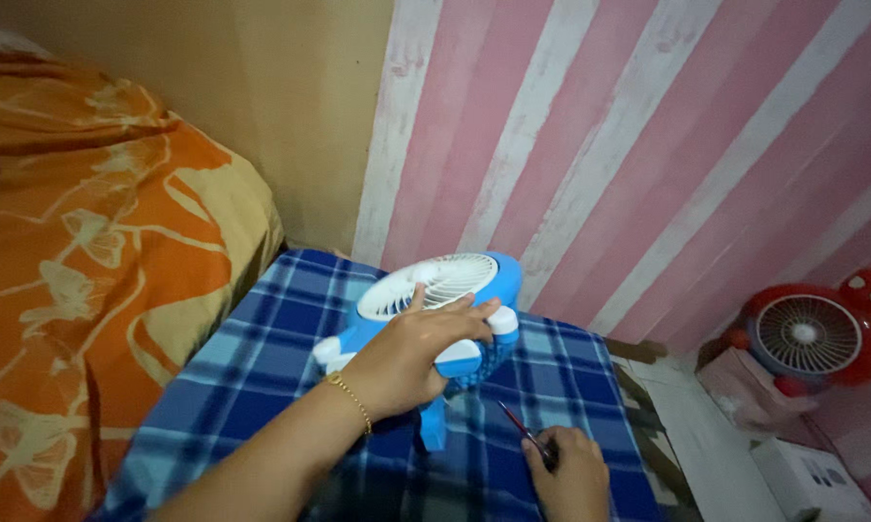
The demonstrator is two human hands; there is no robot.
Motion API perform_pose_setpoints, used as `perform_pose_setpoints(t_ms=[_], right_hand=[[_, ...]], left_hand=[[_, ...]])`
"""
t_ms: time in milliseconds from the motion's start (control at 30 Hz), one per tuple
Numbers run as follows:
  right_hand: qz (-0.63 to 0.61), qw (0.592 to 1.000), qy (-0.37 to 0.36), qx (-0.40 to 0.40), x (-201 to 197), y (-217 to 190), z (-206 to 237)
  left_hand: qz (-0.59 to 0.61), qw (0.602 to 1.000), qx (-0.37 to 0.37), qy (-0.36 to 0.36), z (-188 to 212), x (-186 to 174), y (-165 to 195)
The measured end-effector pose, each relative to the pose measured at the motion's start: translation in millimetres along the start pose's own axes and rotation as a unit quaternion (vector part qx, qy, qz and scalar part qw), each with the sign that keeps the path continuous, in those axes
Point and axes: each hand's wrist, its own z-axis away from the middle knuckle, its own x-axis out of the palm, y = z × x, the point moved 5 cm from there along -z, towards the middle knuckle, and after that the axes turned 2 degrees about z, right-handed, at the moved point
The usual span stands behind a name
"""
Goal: The person uses a screwdriver to unscrew the rear housing of a small blue desk fan, separates the front grille and body, and works on the internal components. They then reassemble the fan, reattach the cover, and set the fan upright on the bed.
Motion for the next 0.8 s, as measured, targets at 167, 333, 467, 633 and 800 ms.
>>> perform_pose_setpoints(t_ms=[167, 333, 467, 633, 800], right_hand=[[-0.016, 1.0, -0.022, 0.01, -5, -5, 5], [-0.108, 0.989, -0.037, 0.099, -9, 2, 11], [-0.205, 0.96, -0.058, 0.182, -13, 9, 28], [-0.202, 0.963, -0.066, 0.165, -32, 11, 62], [-0.182, 0.979, 0.013, 0.095, -38, 11, 87]], left_hand=[[-0.096, 0.992, 0.06, -0.059, 2, 30, -2], [-0.118, 0.987, 0.105, -0.044, 13, 57, -1], [-0.182, 0.983, 0.001, -0.008, 20, 74, -4], [-0.402, 0.909, -0.109, -0.015, 27, 82, -11], [-0.428, 0.895, -0.124, -0.02, 25, 85, -11]])
